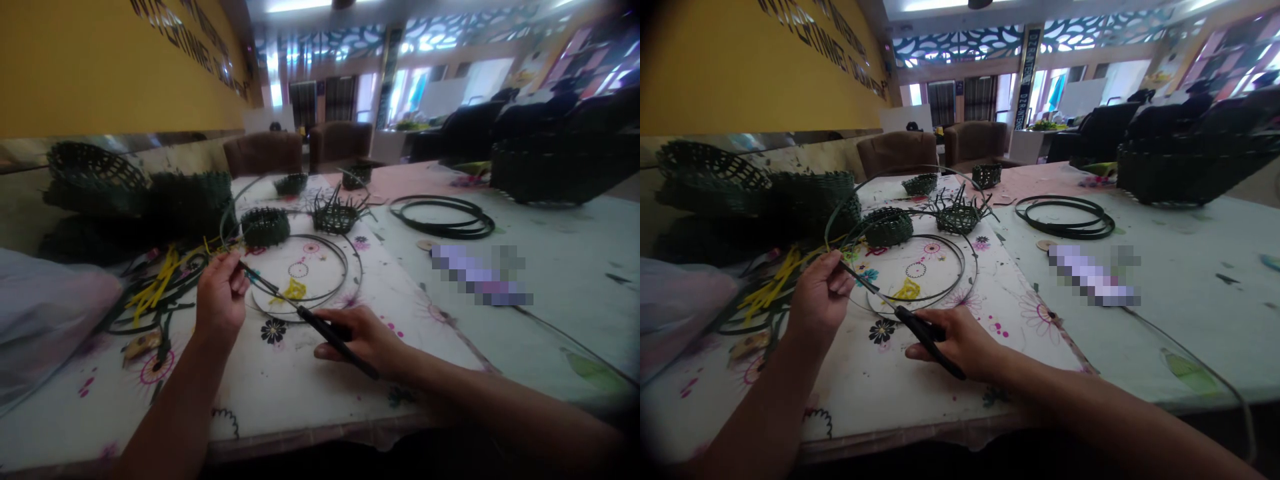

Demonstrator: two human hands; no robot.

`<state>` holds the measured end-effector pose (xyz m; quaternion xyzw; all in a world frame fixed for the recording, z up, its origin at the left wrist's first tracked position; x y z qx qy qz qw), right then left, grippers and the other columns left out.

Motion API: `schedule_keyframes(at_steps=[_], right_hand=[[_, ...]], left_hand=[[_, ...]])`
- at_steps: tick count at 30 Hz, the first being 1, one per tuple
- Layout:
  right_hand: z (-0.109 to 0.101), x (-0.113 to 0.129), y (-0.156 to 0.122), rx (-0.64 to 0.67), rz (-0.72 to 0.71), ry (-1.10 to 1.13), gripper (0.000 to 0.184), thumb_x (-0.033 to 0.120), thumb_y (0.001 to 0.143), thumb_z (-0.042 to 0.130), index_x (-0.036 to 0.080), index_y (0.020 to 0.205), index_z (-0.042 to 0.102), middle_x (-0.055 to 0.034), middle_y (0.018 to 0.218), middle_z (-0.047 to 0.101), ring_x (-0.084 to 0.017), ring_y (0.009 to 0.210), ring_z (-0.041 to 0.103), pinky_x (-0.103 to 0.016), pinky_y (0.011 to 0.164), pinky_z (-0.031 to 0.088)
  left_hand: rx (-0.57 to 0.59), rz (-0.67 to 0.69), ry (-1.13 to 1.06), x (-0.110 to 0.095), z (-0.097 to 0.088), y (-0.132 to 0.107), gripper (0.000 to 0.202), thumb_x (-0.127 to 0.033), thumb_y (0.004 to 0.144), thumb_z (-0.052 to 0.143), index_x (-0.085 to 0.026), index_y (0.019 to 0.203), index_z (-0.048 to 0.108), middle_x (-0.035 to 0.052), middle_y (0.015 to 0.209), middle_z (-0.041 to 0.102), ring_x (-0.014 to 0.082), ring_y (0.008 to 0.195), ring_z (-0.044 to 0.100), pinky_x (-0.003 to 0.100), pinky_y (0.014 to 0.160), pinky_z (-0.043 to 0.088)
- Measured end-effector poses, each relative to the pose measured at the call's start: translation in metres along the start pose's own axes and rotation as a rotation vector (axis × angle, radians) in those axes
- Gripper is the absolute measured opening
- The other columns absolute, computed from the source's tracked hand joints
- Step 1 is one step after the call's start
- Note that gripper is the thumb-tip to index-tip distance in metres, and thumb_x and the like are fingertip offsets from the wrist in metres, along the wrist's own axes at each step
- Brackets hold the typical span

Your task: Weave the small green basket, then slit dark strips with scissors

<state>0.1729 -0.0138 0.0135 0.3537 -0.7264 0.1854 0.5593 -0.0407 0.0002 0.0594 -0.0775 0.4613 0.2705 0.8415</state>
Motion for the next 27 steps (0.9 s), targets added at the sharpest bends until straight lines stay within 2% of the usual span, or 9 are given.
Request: schedule_keyframes(at_steps=[7, 13, 19, 23, 27], right_hand=[[0.0, -0.007, 0.003, -0.036, -0.004, -0.014, 0.046, 0.036, 0.073, 0.077, 0.014, 0.113, 0.067, 0.0046, 0.066, 0.043, -0.01, 0.061, 0.038, -0.022, 0.052, 0.031], [0.002, -0.006, 0.003, 0.006, 0.004, 0.048, 0.036, 0.036, 0.075, 0.076, 0.013, 0.101, 0.067, 0.0058, 0.066, 0.039, -0.009, 0.06, 0.035, -0.021, 0.053, 0.029], [0.004, -0.001, 0.0, -0.004, 0.009, 0.008, 0.029, 0.035, 0.077, 0.073, 0.012, 0.092, 0.065, 0.0065, 0.064, 0.036, -0.008, 0.058, 0.032, -0.021, 0.049, 0.026], [0.001, 0.001, -0.001, -0.025, 0.02, -0.015, 0.024, 0.034, 0.076, 0.073, 0.013, 0.083, 0.063, 0.0066, 0.062, 0.035, -0.009, 0.057, 0.031, -0.022, 0.048, 0.025], [0.001, 0.0, 0.0, -0.015, 0.021, -0.019, 0.024, 0.035, 0.076, 0.073, 0.013, 0.082, 0.064, 0.0065, 0.062, 0.036, -0.008, 0.057, 0.031, -0.022, 0.048, 0.025]], left_hand=[[0.021, -0.016, 0.041, 0.008, 0.005, -0.007, 0.035, -0.012, 0.062, 0.076, -0.017, 0.066, 0.042, -0.009, 0.053, 0.04, 0.0007, 0.036, 0.027, 0.014, 0.033, 0.02], [0.021, -0.013, 0.064, 0.011, 0.008, -0.012, 0.035, -0.013, 0.063, 0.076, -0.017, 0.067, 0.041, -0.0094, 0.052, 0.039, 0.0009, 0.036, 0.025, 0.013, 0.033, 0.02], [0.034, -0.006, 0.074, 0.013, 0.008, -0.011, 0.036, -0.014, 0.065, 0.076, -0.017, 0.066, 0.04, -0.0093, 0.052, 0.037, 0.0014, 0.037, 0.024, 0.014, 0.033, 0.02], [0.025, -0.041, 0.071, 0.016, 0.007, -0.009, 0.032, -0.013, 0.064, 0.075, -0.016, 0.066, 0.043, -0.0088, 0.052, 0.038, 0.0013, 0.037, 0.025, 0.014, 0.034, 0.021], [0.016, -0.067, 0.009, 0.013, 0.001, 0.001, 0.025, -0.012, 0.064, 0.074, -0.014, 0.07, 0.05, -0.0074, 0.055, 0.043, 0.0008, 0.037, 0.029, 0.014, 0.034, 0.022]])
Point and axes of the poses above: each hand's wrist, its own y-axis towards the middle knuckle, its own z-axis out of the palm, x = y × z, the point moved 7 cm from there along y, towards the middle knuckle
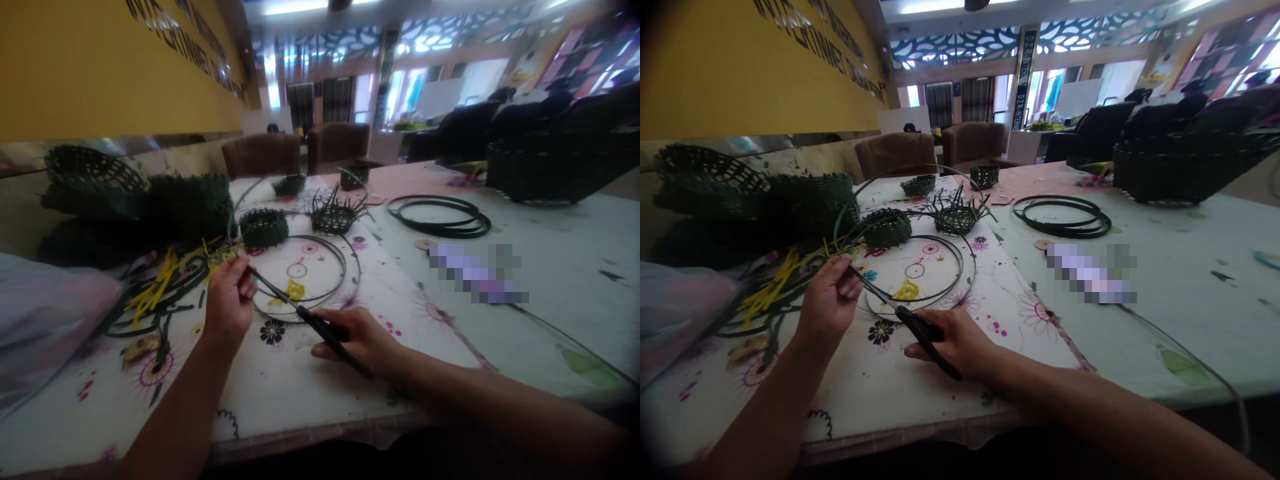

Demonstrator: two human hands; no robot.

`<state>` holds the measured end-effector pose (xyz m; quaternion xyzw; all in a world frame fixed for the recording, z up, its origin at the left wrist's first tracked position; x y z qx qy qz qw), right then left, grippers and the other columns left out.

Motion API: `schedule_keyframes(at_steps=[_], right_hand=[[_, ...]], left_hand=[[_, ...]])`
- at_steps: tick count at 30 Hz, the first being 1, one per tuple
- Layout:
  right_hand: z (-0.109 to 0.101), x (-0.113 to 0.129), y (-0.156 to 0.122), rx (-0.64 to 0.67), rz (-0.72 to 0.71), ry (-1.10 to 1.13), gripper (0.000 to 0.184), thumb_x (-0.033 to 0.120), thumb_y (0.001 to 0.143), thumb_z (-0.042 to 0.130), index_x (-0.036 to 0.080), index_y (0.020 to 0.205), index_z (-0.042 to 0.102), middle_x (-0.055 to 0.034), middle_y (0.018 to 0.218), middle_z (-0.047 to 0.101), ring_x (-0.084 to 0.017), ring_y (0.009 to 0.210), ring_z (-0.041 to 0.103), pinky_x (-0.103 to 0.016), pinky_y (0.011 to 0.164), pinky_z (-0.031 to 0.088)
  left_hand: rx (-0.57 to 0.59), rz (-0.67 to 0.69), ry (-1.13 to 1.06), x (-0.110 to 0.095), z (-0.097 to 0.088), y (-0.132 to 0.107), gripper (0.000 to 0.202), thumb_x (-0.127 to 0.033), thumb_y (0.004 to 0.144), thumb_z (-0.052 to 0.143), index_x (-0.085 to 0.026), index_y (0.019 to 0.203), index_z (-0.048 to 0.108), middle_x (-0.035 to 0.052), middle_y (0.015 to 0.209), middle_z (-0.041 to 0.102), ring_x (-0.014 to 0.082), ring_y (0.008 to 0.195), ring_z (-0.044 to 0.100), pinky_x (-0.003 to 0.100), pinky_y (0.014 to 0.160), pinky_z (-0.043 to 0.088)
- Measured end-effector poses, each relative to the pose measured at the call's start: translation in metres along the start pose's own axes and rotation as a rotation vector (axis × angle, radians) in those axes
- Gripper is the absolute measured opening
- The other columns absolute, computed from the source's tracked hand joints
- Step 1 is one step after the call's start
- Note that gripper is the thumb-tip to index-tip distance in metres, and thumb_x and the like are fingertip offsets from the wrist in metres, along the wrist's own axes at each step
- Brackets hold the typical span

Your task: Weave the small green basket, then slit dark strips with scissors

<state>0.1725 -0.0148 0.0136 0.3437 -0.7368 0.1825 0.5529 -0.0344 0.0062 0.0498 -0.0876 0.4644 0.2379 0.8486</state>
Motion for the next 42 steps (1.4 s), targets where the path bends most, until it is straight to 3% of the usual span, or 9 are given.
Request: schedule_keyframes(at_steps=[5, 12, 21, 28, 33, 42], right_hand=[[0.002, -0.008, 0.001, -0.016, 0.01, -0.01, 0.034, 0.036, 0.075, 0.075, 0.013, 0.1, 0.067, 0.0055, 0.065, 0.04, -0.01, 0.06, 0.036, -0.021, 0.051, 0.029], [0.002, -0.01, 0.001, -0.035, -0.037, -0.041, 0.048, 0.037, 0.075, 0.075, 0.014, 0.116, 0.065, 0.0055, 0.066, 0.042, -0.01, 0.06, 0.037, -0.021, 0.052, 0.03], [0.003, -0.005, -0.002, -0.019, -0.008, -0.024, 0.042, 0.035, 0.077, 0.073, 0.014, 0.112, 0.066, 0.0061, 0.063, 0.037, -0.01, 0.058, 0.033, -0.021, 0.048, 0.027], [0.003, -0.004, -0.002, -0.003, 0.002, -0.028, 0.033, 0.033, 0.077, 0.073, 0.013, 0.102, 0.068, 0.0063, 0.062, 0.036, -0.009, 0.057, 0.032, -0.021, 0.047, 0.026], [0.003, -0.008, 0.0, -0.02, 0.003, -0.069, 0.04, 0.035, 0.076, 0.074, 0.013, 0.109, 0.067, 0.0057, 0.064, 0.04, -0.01, 0.059, 0.035, -0.021, 0.049, 0.028], [0.001, -0.008, 0.0, -0.061, -0.025, -0.048, 0.043, 0.032, 0.074, 0.075, 0.014, 0.112, 0.066, 0.0056, 0.065, 0.042, -0.01, 0.059, 0.037, -0.021, 0.05, 0.03]], left_hand=[[0.017, 0.005, -0.03, -0.004, -0.001, 0.006, 0.03, -0.01, 0.064, 0.075, -0.015, 0.068, 0.046, -0.0072, 0.055, 0.046, 0.0, 0.035, 0.028, 0.013, 0.034, 0.021], [0.019, 0.05, 0.046, 0.002, 0.006, -0.009, 0.035, -0.014, 0.067, 0.075, -0.017, 0.069, 0.041, -0.0073, 0.055, 0.048, 0.0006, 0.035, 0.026, 0.013, 0.033, 0.02], [-0.002, 0.069, 0.082, 0.002, 0.006, -0.01, 0.037, -0.017, 0.066, 0.077, -0.018, 0.067, 0.04, -0.009, 0.053, 0.042, 0.0012, 0.035, 0.025, 0.014, 0.033, 0.019], [-0.005, 0.032, 0.013, -0.001, 0.0, 0.0, 0.023, -0.014, 0.065, 0.073, -0.014, 0.071, 0.051, -0.0041, 0.059, 0.053, 0.0006, 0.037, 0.029, 0.014, 0.034, 0.023], [-0.004, 0.037, -0.005, -0.005, -0.004, 0.007, 0.024, -0.011, 0.066, 0.072, -0.015, 0.068, 0.049, -0.0051, 0.054, 0.05, 0.0006, 0.036, 0.028, 0.013, 0.034, 0.022], [-0.004, 0.067, 0.058, 0.002, 0.004, -0.01, 0.031, -0.015, 0.068, 0.075, -0.017, 0.069, 0.044, -0.0067, 0.055, 0.049, 0.0009, 0.034, 0.026, 0.014, 0.032, 0.02]])
Point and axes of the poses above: each hand's wrist, its own y-axis towards the middle knuckle, its own z-axis out of the palm, x = y × z, the point moved 7 cm from there along y, towards the middle knuckle
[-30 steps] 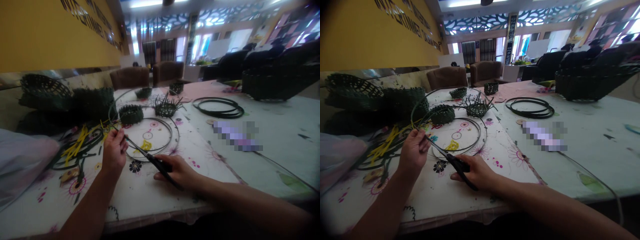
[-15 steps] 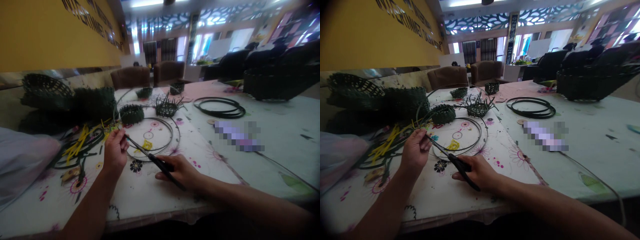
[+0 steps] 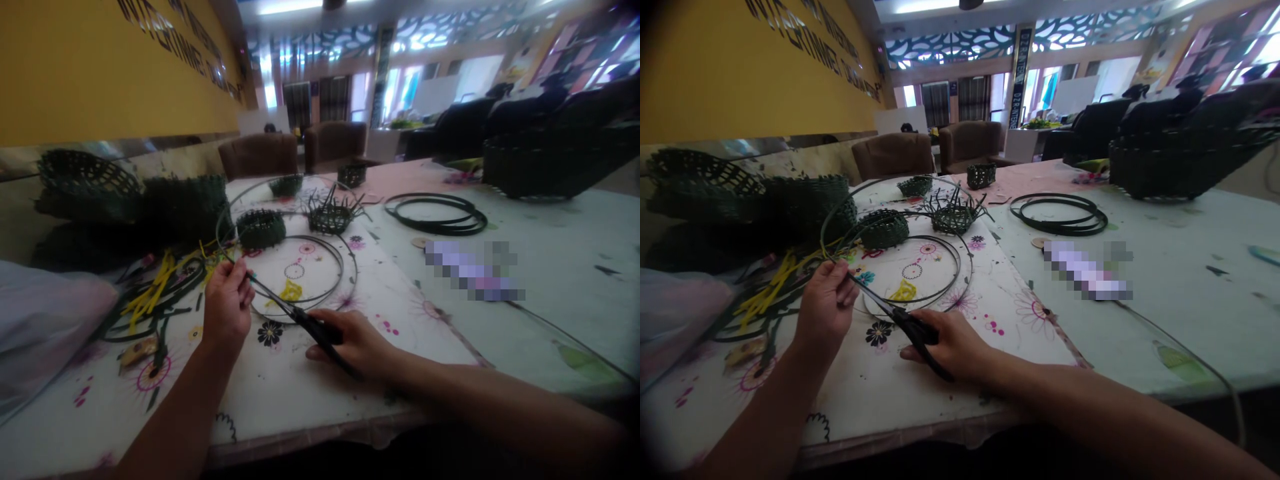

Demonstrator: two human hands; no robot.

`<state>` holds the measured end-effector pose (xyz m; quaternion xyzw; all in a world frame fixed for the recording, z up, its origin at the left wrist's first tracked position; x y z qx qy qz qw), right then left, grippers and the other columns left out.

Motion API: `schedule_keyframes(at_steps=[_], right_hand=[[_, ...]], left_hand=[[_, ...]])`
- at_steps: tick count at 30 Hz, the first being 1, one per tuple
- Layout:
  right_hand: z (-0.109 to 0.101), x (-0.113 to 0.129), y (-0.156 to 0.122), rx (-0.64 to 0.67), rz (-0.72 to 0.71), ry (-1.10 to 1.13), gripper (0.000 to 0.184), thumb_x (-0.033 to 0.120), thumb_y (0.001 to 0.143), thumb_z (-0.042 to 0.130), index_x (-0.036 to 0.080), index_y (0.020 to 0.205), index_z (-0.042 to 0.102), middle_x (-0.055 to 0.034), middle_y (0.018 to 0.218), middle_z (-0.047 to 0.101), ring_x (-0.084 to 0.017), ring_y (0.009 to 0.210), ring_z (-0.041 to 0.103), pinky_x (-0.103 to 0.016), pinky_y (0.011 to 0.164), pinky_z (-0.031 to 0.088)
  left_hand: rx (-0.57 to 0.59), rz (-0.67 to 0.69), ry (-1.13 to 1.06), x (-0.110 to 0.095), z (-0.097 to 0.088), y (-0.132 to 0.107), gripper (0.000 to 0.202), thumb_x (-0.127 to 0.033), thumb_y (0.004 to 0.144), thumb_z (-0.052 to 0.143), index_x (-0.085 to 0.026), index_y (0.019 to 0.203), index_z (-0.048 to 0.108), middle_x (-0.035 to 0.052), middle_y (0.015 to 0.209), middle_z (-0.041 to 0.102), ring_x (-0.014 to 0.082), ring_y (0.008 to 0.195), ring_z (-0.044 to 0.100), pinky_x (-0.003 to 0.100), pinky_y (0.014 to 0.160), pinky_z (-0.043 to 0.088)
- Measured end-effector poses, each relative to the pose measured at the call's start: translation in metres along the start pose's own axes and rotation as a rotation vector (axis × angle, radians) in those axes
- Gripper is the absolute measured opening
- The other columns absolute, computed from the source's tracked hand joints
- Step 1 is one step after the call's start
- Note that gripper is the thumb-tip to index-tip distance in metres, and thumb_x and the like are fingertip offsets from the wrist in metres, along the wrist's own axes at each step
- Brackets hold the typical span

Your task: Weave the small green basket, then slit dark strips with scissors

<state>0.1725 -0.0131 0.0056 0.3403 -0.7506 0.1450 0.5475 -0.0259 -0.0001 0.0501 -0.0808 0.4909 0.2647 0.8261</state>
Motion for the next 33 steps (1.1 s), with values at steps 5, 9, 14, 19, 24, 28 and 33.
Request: schedule_keyframes(at_steps=[5, 9, 14, 19, 24, 28, 33], right_hand=[[0.002, 0.003, -0.001, 0.027, 0.001, -0.003, 0.039, 0.033, 0.076, 0.073, 0.012, 0.108, 0.066, 0.0066, 0.062, 0.038, -0.009, 0.057, 0.034, -0.021, 0.049, 0.027], [0.002, 0.004, -0.002, 0.027, 0.01, -0.03, 0.029, 0.034, 0.077, 0.072, 0.011, 0.095, 0.068, 0.0068, 0.059, 0.035, -0.009, 0.055, 0.031, -0.021, 0.047, 0.024], [0.002, 0.001, -0.002, 0.035, 0.008, -0.018, 0.032, 0.033, 0.077, 0.072, 0.011, 0.1, 0.068, 0.006, 0.062, 0.037, -0.009, 0.057, 0.033, -0.021, 0.048, 0.027], [0.001, -0.003, -0.001, 0.004, 0.015, -0.034, 0.043, 0.033, 0.075, 0.074, 0.013, 0.113, 0.066, 0.0048, 0.065, 0.043, -0.01, 0.06, 0.038, -0.021, 0.05, 0.031], [0.0, 0.002, -0.001, -0.031, -0.024, -0.046, 0.042, 0.031, 0.074, 0.074, 0.013, 0.112, 0.065, 0.0058, 0.064, 0.043, -0.01, 0.058, 0.037, -0.021, 0.051, 0.03], [0.0, 0.004, -0.001, -0.032, -0.046, -0.01, 0.035, 0.03, 0.075, 0.074, 0.012, 0.103, 0.066, 0.0063, 0.064, 0.043, -0.009, 0.057, 0.037, -0.02, 0.051, 0.031], [0.0, 0.003, 0.001, -0.004, -0.026, -0.006, 0.035, 0.031, 0.076, 0.073, 0.011, 0.103, 0.065, 0.0066, 0.063, 0.041, -0.009, 0.058, 0.035, -0.021, 0.052, 0.029]], left_hand=[[-0.022, 0.005, 0.026, 0.0, -0.001, 0.0, 0.029, -0.016, 0.067, 0.074, -0.016, 0.07, 0.045, -0.0068, 0.055, 0.051, 0.001, 0.034, 0.026, 0.013, 0.032, 0.02], [-0.04, -0.017, 0.016, 0.004, -0.002, 0.001, 0.028, -0.014, 0.067, 0.073, -0.016, 0.069, 0.046, -0.0065, 0.054, 0.051, 0.0012, 0.034, 0.025, 0.014, 0.032, 0.02], [-0.015, -0.05, -0.061, 0.001, -0.006, 0.011, 0.02, -0.013, 0.067, 0.071, -0.013, 0.071, 0.052, -0.0036, 0.058, 0.055, 0.0008, 0.036, 0.029, 0.013, 0.034, 0.024], [-0.001, -0.032, -0.072, -0.001, -0.005, 0.011, 0.024, -0.01, 0.067, 0.072, -0.015, 0.069, 0.049, -0.0049, 0.054, 0.051, 0.0008, 0.035, 0.028, 0.013, 0.033, 0.022], [0.012, -0.036, -0.037, 0.005, 0.003, -0.004, 0.027, -0.013, 0.072, 0.071, -0.016, 0.069, 0.045, -0.0049, 0.056, 0.052, 0.0011, 0.035, 0.026, 0.013, 0.033, 0.02], [-0.014, -0.024, -0.036, 0.004, 0.002, -0.007, 0.024, -0.014, 0.074, 0.069, -0.015, 0.07, 0.046, -0.0043, 0.058, 0.054, 0.001, 0.036, 0.026, 0.013, 0.033, 0.02], [-0.026, -0.034, -0.02, 0.005, 0.001, -0.007, 0.024, -0.014, 0.072, 0.071, -0.015, 0.07, 0.047, -0.0047, 0.058, 0.054, 0.0009, 0.035, 0.026, 0.013, 0.032, 0.02]])
Point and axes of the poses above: each hand's wrist, its own y-axis towards the middle knuckle, its own z-axis out of the palm, x = y × z, the point moved 7 cm from there along y, towards the middle knuckle
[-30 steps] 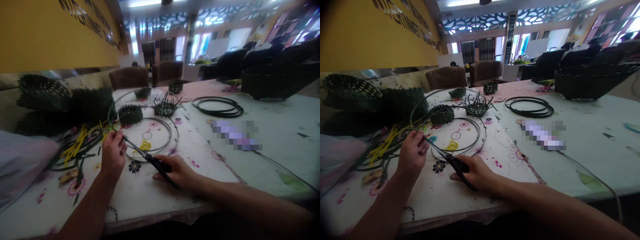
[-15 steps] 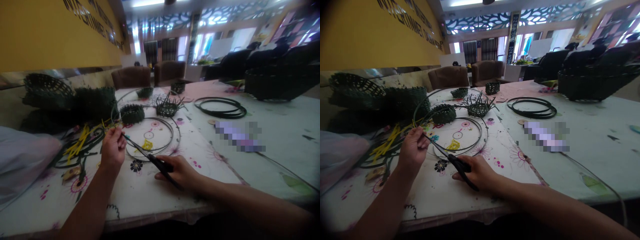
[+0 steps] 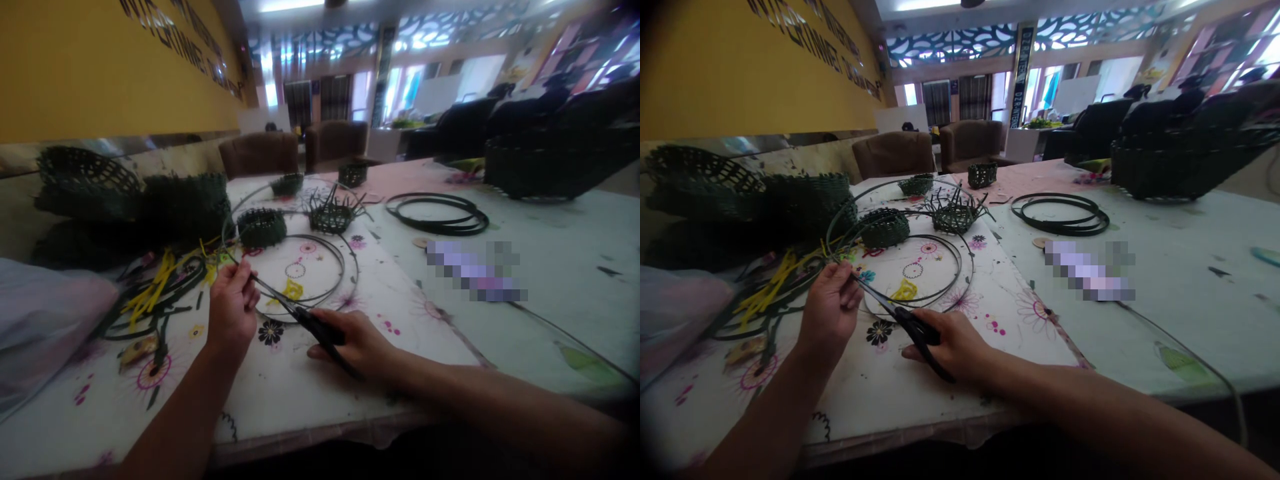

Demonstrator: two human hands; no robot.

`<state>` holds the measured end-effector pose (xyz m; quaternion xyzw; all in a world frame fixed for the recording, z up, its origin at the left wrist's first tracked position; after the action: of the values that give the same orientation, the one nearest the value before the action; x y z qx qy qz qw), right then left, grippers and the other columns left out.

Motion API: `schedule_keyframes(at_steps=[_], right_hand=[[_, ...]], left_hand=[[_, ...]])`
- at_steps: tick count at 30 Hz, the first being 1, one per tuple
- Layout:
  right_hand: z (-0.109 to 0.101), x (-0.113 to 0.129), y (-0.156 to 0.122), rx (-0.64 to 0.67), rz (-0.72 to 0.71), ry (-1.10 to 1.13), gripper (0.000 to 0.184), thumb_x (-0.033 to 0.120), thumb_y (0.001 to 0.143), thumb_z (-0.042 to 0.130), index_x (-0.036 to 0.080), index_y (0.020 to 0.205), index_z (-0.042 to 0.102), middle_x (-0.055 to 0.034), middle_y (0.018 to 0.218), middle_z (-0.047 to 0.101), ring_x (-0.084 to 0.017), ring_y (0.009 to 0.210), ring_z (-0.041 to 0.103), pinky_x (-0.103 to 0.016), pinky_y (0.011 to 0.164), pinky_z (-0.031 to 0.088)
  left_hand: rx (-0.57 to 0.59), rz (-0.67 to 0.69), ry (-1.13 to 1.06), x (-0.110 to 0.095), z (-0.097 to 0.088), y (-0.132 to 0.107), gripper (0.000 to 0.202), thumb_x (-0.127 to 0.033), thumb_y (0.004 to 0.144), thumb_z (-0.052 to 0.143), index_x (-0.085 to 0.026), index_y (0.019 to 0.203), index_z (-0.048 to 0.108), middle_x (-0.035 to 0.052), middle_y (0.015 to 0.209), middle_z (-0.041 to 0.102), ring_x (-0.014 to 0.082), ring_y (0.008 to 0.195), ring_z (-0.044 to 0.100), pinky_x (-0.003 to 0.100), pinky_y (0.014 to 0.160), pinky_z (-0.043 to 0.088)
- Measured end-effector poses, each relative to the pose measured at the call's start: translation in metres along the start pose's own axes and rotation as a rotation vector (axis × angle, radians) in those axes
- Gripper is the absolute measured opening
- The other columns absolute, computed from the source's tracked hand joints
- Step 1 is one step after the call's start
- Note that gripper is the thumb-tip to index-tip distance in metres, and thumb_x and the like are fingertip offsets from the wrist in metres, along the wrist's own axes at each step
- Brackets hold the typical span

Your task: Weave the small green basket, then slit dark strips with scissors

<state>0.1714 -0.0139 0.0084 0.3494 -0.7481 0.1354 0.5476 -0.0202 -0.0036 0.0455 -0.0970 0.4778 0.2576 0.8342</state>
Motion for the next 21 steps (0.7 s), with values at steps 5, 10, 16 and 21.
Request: schedule_keyframes(at_steps=[5, 10, 16, 21], right_hand=[[0.0, 0.002, -0.002, 0.009, 0.03, -0.046, 0.027, 0.031, 0.076, 0.072, 0.01, 0.093, 0.066, 0.007, 0.06, 0.038, -0.008, 0.056, 0.033, -0.021, 0.049, 0.026], [0.001, 0.0, -0.003, 0.011, 0.029, -0.063, 0.031, 0.032, 0.077, 0.071, 0.011, 0.099, 0.067, 0.0066, 0.061, 0.038, -0.009, 0.056, 0.032, -0.021, 0.049, 0.026], [-0.001, -0.004, -0.002, -0.023, 0.025, -0.105, 0.041, 0.034, 0.075, 0.073, 0.014, 0.11, 0.066, 0.0047, 0.064, 0.046, -0.011, 0.059, 0.039, -0.021, 0.052, 0.033], [-0.002, 0.0, -0.001, -0.039, -0.012, -0.128, 0.038, 0.036, 0.075, 0.073, 0.014, 0.106, 0.067, 0.0044, 0.065, 0.048, -0.011, 0.059, 0.041, -0.022, 0.053, 0.033]], left_hand=[[-0.012, -0.016, 0.004, 0.004, 0.0, 0.0, 0.026, -0.014, 0.069, 0.073, -0.015, 0.07, 0.047, -0.0052, 0.057, 0.053, 0.0013, 0.036, 0.027, 0.014, 0.032, 0.02], [0.006, -0.054, -0.048, 0.0, -0.004, 0.011, 0.018, -0.012, 0.071, 0.069, -0.013, 0.07, 0.051, -0.0032, 0.058, 0.055, 0.0011, 0.036, 0.028, 0.014, 0.033, 0.022], [0.012, -0.014, -0.073, -0.008, -0.008, 0.017, 0.022, -0.01, 0.071, 0.07, -0.015, 0.069, 0.049, -0.0044, 0.056, 0.052, 0.0008, 0.035, 0.028, 0.013, 0.034, 0.022], [0.032, -0.006, -0.009, -0.001, 0.002, 0.003, 0.03, -0.015, 0.07, 0.074, -0.017, 0.067, 0.044, -0.0046, 0.057, 0.053, 0.001, 0.035, 0.027, 0.013, 0.033, 0.02]])
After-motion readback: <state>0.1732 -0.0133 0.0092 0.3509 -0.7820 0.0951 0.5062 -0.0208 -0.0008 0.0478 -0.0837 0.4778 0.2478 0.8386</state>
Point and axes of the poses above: each hand's wrist, its own y-axis towards the middle knuckle, its own z-axis out of the palm, x = y × z, the point moved 7 cm from there along y, towards the middle knuckle
